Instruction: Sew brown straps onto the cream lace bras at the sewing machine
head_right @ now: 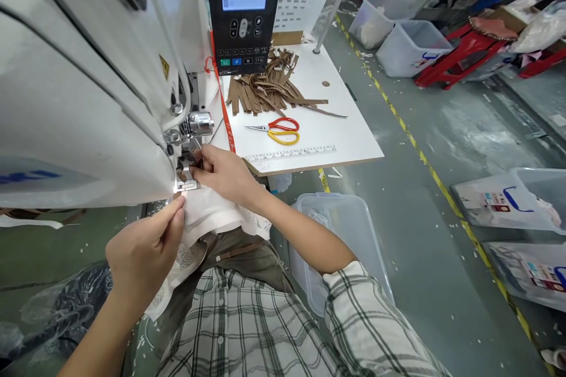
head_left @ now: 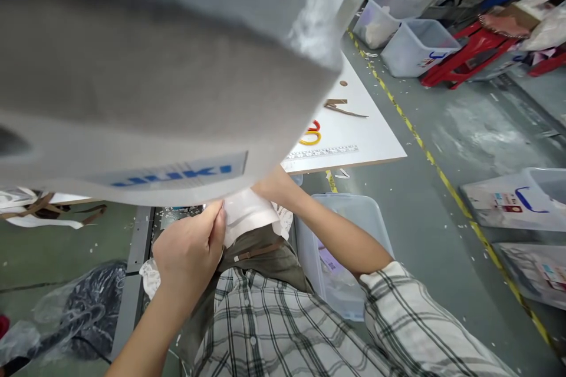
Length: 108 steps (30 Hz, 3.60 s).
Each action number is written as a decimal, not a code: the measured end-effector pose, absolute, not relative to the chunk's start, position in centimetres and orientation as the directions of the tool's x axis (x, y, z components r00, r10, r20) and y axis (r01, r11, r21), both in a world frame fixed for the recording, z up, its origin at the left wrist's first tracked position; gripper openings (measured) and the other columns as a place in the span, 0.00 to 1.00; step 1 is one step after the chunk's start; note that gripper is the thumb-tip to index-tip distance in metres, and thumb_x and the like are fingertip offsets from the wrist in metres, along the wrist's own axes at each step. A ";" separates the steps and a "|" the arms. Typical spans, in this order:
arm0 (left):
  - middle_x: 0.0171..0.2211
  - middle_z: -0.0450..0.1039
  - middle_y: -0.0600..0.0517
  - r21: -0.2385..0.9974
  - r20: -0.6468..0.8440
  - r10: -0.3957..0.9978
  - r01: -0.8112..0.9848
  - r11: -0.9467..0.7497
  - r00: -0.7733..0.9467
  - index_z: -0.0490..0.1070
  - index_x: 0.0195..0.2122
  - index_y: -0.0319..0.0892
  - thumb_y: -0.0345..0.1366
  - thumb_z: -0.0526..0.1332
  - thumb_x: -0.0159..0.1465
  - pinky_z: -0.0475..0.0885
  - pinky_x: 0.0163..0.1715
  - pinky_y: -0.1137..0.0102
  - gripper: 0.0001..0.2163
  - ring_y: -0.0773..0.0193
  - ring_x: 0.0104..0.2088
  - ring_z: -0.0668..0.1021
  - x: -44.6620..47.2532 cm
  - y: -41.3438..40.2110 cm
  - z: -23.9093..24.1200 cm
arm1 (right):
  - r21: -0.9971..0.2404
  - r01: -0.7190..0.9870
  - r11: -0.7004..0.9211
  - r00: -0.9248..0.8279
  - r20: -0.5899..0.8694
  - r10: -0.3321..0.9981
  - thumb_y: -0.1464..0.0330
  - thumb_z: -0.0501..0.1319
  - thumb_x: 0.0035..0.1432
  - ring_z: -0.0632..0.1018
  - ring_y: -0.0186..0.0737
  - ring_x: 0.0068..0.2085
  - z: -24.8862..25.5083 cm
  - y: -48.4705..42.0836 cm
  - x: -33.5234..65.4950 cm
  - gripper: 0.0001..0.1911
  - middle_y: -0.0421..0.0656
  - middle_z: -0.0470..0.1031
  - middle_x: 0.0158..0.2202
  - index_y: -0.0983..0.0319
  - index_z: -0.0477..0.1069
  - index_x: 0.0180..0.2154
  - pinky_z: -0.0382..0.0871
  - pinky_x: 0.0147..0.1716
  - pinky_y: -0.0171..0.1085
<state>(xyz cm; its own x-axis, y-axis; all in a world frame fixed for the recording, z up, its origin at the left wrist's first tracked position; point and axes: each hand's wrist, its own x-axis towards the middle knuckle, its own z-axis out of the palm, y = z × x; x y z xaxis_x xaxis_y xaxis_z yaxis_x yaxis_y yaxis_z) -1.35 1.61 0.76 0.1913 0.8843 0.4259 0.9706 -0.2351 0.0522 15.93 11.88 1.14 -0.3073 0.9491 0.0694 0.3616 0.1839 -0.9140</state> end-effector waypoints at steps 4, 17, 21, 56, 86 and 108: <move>0.15 0.70 0.57 0.061 0.421 0.885 0.968 -0.245 0.198 0.79 0.44 0.47 0.39 0.57 0.68 0.51 0.20 0.70 0.11 0.66 0.18 0.69 -1.4 1.7 0.9 | -0.920 0.349 0.178 -0.303 0.069 0.950 0.67 0.61 0.56 0.66 0.33 0.26 1.1 11.9 15.9 0.10 0.33 0.62 0.21 0.60 0.61 0.26 0.63 0.34 0.37; 0.15 0.66 0.55 0.082 0.365 0.917 0.976 -0.202 0.159 0.78 0.46 0.49 0.42 0.55 0.68 0.45 0.18 0.72 0.13 0.63 0.17 0.66 -1.6 1.8 0.7 | -0.924 0.336 0.182 -0.311 0.073 0.948 0.63 0.59 0.59 0.66 0.32 0.27 0.1 12.1 16.2 0.08 0.32 0.63 0.22 0.60 0.69 0.37 0.57 0.28 0.32; 0.17 0.70 0.53 0.040 0.383 0.899 0.968 -0.247 0.213 0.78 0.47 0.48 0.42 0.56 0.68 0.48 0.19 0.70 0.13 0.63 0.20 0.69 -1.7 1.6 0.7 | -0.915 0.338 0.218 -0.289 0.119 0.950 0.62 0.59 0.60 0.65 0.30 0.26 -0.7 12.2 16.1 0.08 0.32 0.63 0.22 0.60 0.70 0.38 0.55 0.28 0.32; 0.33 0.81 0.53 0.508 0.362 0.931 0.846 -0.162 -0.039 0.79 0.42 0.46 0.36 0.61 0.65 0.70 0.30 0.74 0.09 0.68 0.27 0.78 -2.5 0.4 1.1 | -0.983 0.093 0.159 -0.226 0.135 0.965 0.63 0.60 0.61 0.66 0.31 0.27 -1.6 10.3 16.2 0.09 0.33 0.65 0.24 0.60 0.69 0.41 0.58 0.28 0.32; 0.25 0.74 0.50 0.260 0.526 0.692 0.682 -0.684 0.494 0.73 0.37 0.39 0.27 0.60 0.61 0.72 0.42 0.62 0.05 0.62 0.28 0.73 -2.5 -3.0 -2.1 | -0.365 0.134 0.921 -0.355 0.850 0.388 0.72 0.67 0.56 0.78 0.32 0.34 -5.5 -2.7 18.3 0.05 0.36 0.76 0.30 0.55 0.75 0.34 0.79 0.38 0.33; 0.29 0.79 0.49 0.648 -0.672 0.721 -0.334 0.684 0.172 0.79 0.38 0.38 0.47 0.73 0.51 0.71 0.27 0.74 0.19 0.65 0.28 0.77 -2.7 -6.0 -5.5 | -0.826 0.210 -0.524 -0.204 -0.561 0.803 0.42 0.59 0.50 0.78 0.48 0.46 -26.6 -0.2 28.5 0.30 0.47 0.80 0.40 0.61 0.73 0.42 0.71 0.47 0.45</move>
<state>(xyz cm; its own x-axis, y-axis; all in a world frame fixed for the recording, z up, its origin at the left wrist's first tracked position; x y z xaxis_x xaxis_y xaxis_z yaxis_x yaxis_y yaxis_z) -2.72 -6.03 -5.52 0.1718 0.7206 -0.6717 -0.3339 0.6841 0.6485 28.51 -0.16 -26.58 -0.2036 0.8026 -0.5607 0.2100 -0.5236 -0.8257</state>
